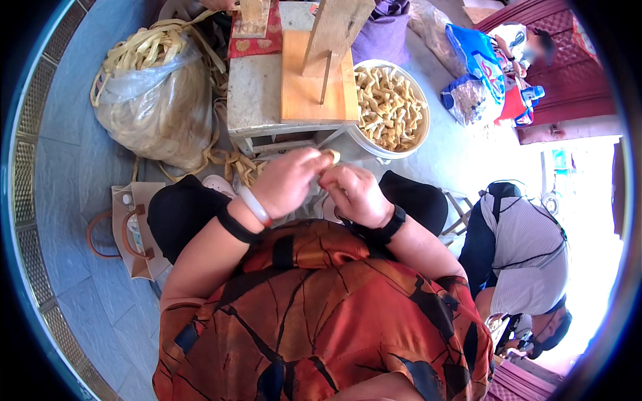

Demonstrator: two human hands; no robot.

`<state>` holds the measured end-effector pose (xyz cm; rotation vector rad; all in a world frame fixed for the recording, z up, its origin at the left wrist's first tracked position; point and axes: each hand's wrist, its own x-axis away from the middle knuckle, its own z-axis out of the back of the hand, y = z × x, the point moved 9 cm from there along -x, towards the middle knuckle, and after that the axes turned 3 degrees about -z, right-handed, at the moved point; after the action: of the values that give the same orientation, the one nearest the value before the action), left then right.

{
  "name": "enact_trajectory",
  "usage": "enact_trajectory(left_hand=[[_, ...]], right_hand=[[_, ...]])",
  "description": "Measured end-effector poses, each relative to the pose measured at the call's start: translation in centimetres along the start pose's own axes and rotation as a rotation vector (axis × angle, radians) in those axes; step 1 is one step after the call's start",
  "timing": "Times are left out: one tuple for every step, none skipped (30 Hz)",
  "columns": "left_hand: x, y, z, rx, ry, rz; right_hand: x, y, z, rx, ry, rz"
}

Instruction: The person manipulates thin strips of material by hand, folding and weaving them into specific shapes and placing them into a bucket.

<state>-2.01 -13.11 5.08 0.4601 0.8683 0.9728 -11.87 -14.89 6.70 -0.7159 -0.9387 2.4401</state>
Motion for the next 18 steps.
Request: enact_trajectory(left_hand=[[0.1, 0.1, -0.6, 0.074, -0.089, 0.134], [0.7, -0.4, -2.1, 0.198, -0.172, 0.088], [1.2, -0.2, -3.2, 0.327, -0.259, 0.044], [2.2, -2.0, -4.5, 0.632, -0.341, 0.271], [3.5, -3.2, -5.9, 0.936, -0.417, 0.501], [4.5, -3.4, -7.0, 1.233, -0.487, 0.731], [3.6, -3.5, -6.3, 1.154, -0.386, 0.645], [2.7, -3.1, -5.7, 1.072, -0.285, 0.560], [1.8, -2.8, -5.0, 0.991, -0.191, 0.471], [0.7, -2.2, -2.7, 0.500, -0.015, 0.204], [0.4, -1.3, -2.2, 0.370, 0.012, 0.074], [0.0, 0.0, -1.1, 0.232, 0.041, -0.051], [-0.2, 1.4, -0.3, 0.093, 0.069, -0.176], [0.3, 2.1, 0.0, -0.069, 0.097, -0.165], [0.4, 2.0, 0.6, -0.093, 0.138, -0.140], [0.7, 1.9, 1.1, -0.115, 0.176, -0.111], [0.9, 1.7, 1.6, -0.136, 0.213, -0.084], [0.9, 1.2, 2.5, -0.086, 0.327, -0.049]], right_hand=[[0.1, -0.5, -0.1, 0.098, -0.005, 0.058], [0.3, -1.0, -0.1, 0.195, -0.009, 0.116], [0.7, -1.5, -0.3, 0.290, -0.013, 0.166], [0.7, -2.0, -0.2, 0.296, -0.008, 0.179], [0.6, -1.5, 0.1, 0.242, 0.024, 0.129], [0.1, -0.7, 0.4, 0.190, 0.059, 0.085], [-0.3, -0.1, 0.6, 0.138, 0.093, 0.041], [0.0, 2.7, 0.8, -0.085, 0.129, -0.315], [1.6, 7.0, -0.8, -0.707, 0.230, -0.634], [1.8, 8.3, -2.1, -0.975, 0.147, -0.719], [2.0, 9.0, -3.1, -1.244, 0.058, -0.799], [1.8, 8.4, -3.9, -1.353, 0.002, -0.835], [1.6, 8.1, -3.8, -1.330, -0.039, -0.846], [1.6, 7.7, -3.5, -1.305, -0.078, -0.857], [1.3, 7.1, -3.2, -1.284, -0.124, -0.864], [1.1, 6.6, -2.2, -1.153, -0.107, -0.870], [-0.1, 5.0, -1.1, -0.851, -0.098, -0.713], [-1.2, 2.8, -0.2, -0.543, -0.084, -0.551]])
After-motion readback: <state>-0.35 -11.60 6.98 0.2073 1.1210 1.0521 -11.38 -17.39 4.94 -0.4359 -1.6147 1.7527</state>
